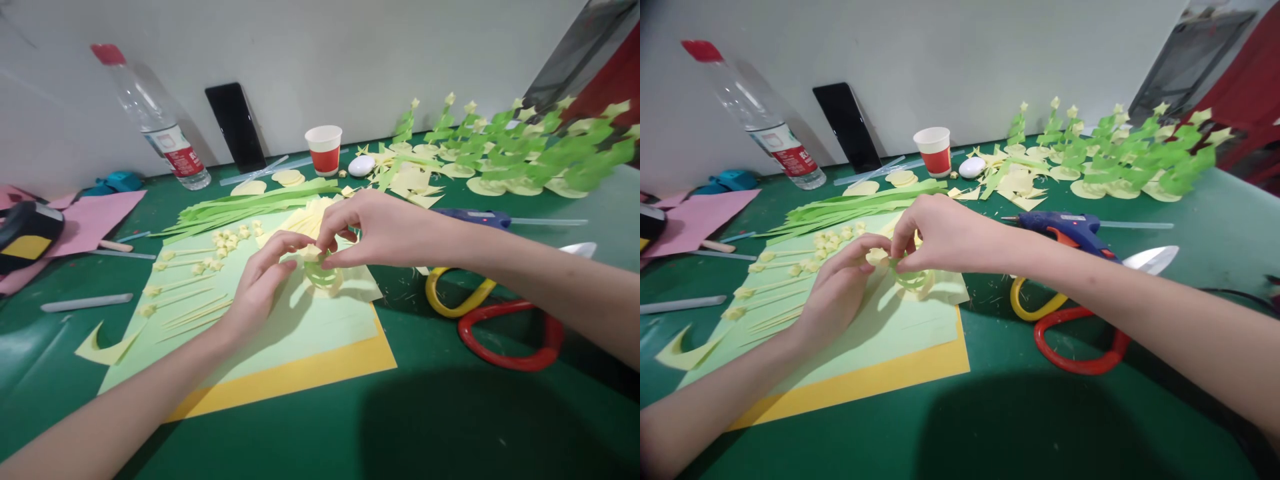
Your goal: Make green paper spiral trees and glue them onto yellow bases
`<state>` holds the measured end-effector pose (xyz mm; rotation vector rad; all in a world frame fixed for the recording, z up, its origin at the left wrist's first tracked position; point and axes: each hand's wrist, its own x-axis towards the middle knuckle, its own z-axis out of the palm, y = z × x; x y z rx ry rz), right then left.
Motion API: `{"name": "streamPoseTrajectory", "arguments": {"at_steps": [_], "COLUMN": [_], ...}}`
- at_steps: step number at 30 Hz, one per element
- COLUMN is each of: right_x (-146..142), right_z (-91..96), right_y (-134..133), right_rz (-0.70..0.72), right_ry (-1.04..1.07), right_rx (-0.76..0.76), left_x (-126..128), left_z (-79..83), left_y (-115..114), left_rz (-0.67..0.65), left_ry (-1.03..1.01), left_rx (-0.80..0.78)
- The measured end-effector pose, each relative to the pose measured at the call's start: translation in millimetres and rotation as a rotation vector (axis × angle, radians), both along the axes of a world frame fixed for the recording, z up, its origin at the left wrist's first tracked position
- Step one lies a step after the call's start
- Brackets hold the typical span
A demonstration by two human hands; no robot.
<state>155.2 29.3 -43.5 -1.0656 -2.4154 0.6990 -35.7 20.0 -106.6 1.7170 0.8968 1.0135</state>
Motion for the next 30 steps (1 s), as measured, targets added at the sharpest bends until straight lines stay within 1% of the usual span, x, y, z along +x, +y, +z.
{"name": "streamPoseTrajectory", "arguments": {"at_steps": [5, 12, 19, 24, 26, 30], "right_x": [2, 5, 5, 8, 9, 11], "right_z": [1.3, 2.5, 4.8, 6.8, 8.2, 11.0], "right_y": [0, 0, 0, 2, 3, 5], "right_rz": [0.008, -0.002, -0.024, -0.025, -0.045, -0.135], "right_ry": [-0.051, -0.095, -0.088, -0.122, -0.148, -0.203], "right_rx": [0.018, -0.007, -0.031, -0.007, 0.001, -0.018], "left_x": [5, 6, 4, 5, 7, 10], "left_z": [1.7, 0.6, -2.8, -2.7, -0.9, 2.5], "left_y": [1, 2, 3, 3, 3, 2], "left_rz": [-0.026, -0.001, 0.010, 0.018, 0.022, 0.036], "left_ry": [-0.088, -0.078, -0.064, -0.084, -0.105, -0.153], "left_rx": [-0.094, -0.152, -0.161, -0.085, -0.077, -0.064]}}
